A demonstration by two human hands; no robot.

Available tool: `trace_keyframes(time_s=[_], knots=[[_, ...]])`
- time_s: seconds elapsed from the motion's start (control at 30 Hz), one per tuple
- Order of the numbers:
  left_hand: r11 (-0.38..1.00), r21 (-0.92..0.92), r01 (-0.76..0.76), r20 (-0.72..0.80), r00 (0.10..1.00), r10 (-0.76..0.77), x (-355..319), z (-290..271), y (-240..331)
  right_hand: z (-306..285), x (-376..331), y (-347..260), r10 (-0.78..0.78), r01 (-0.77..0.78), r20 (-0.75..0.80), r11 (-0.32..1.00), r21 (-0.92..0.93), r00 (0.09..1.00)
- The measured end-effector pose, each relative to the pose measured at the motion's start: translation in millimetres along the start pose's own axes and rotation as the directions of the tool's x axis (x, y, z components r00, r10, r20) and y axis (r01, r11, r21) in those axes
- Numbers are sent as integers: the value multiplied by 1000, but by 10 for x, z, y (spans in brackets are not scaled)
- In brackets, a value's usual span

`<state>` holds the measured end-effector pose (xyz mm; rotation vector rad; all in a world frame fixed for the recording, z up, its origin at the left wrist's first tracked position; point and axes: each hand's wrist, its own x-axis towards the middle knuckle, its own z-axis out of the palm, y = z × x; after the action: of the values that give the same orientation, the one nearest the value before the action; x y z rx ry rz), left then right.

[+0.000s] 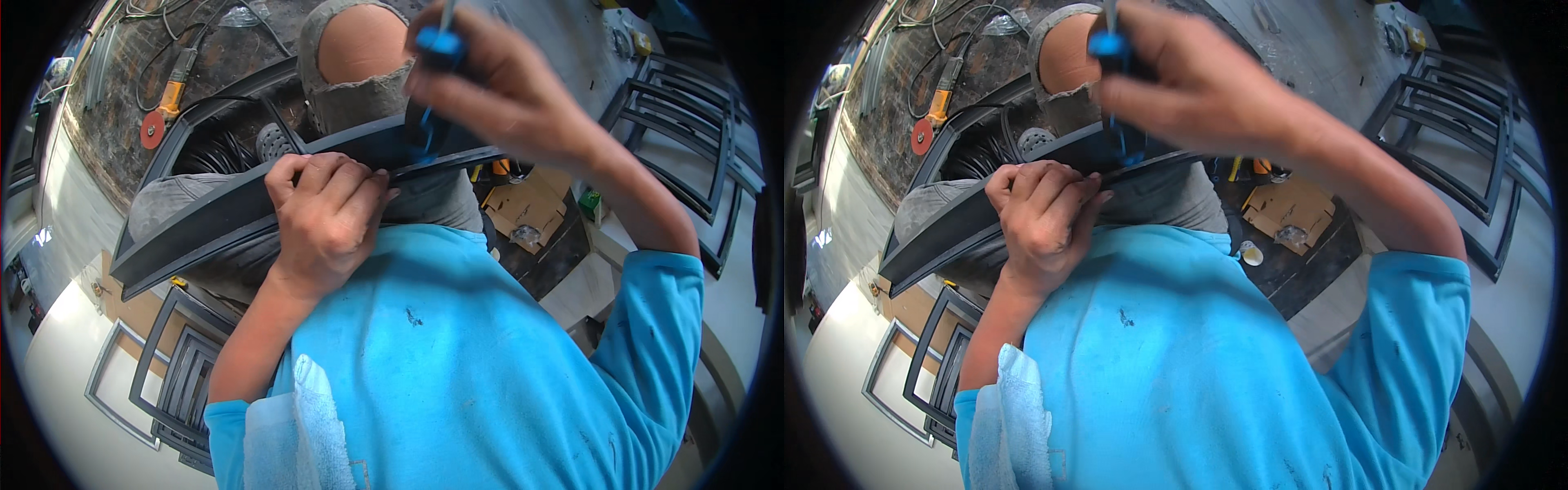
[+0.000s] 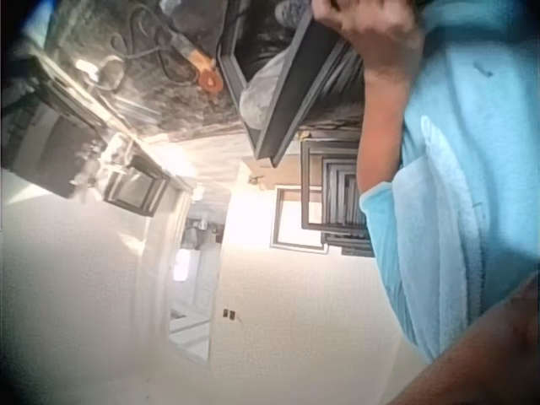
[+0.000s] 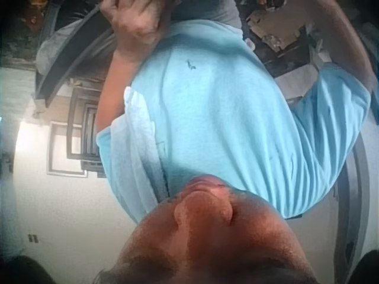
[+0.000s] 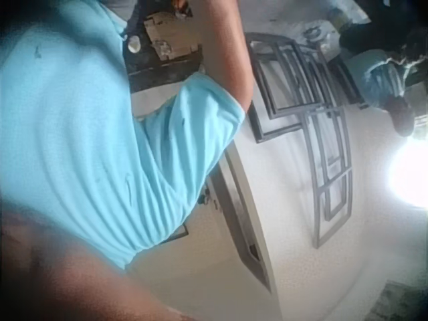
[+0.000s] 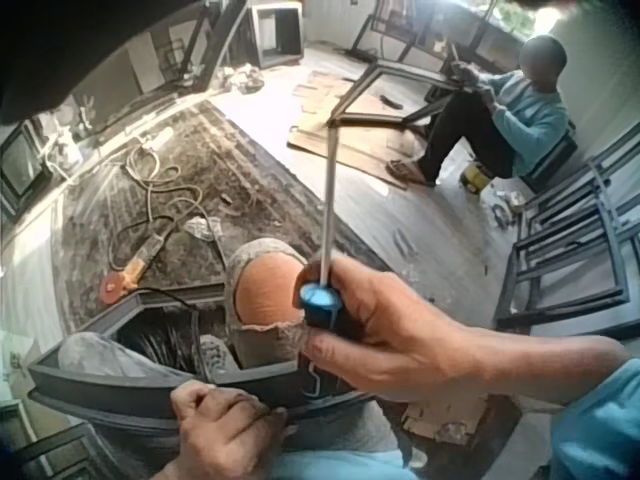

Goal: Installing a rubber gasket into a metal window frame using a screwdriver and cutters.

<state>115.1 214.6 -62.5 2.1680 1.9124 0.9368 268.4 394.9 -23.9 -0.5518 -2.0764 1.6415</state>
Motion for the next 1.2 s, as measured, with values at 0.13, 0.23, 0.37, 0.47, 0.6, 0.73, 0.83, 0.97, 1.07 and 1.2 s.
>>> trace_keyframes(time_s=[0.13, 0.23, 0.37, 0.47, 0.6, 0.73, 0.83, 0.97, 1.07, 1.2], knots=[[999, 35, -4, -42, 999, 6, 3, 13, -20, -56, 30, -28, 19, -19, 7, 1000, -9, 1000], [1000, 24, -13, -10, 1000, 14, -11, -16, -34, -90, 45, -134, 199, -185, 148, 977, -104, 969], [999, 54, 7, -21, 1000, -6, -35, -34, -57, -39, -1, -60, 63, -55, 54, 989, -140, 997], [999, 45, -16, 1, 1000, 16, -52, -60, -71, -4, -42, 26, 212, -111, 258, 927, -358, 942], [1000, 19, -5, -26, 1000, 5, -53, -47, -83, -1, 31, 6, -155, 147, -192, 987, -58, 969], [1000, -10, -11, -14, 1000, 11, -36, -59, -79, -79, 124, -187, 243, -271, 129, 918, 291, 961], [1000, -1, -9, -24, 1000, 9, -28, -57, -72, -280, 191, -179, -92, 83, -56, 985, -152, 994], [1000, 1, -9, -13, 1000, 9, -5, -56, -79, -100, 71, -70, 375, -236, 376, 900, -366, 847], [999, -34, 0, -20, 1000, -1, 2, -54, -70, -80, 27, 19, -21, 29, 45, 984, -173, 999], [1000, -21, 1, 27, 1000, -1, 12, -55, -70, -64, 1, -80, 294, -116, 340, 882, -457, 893]])
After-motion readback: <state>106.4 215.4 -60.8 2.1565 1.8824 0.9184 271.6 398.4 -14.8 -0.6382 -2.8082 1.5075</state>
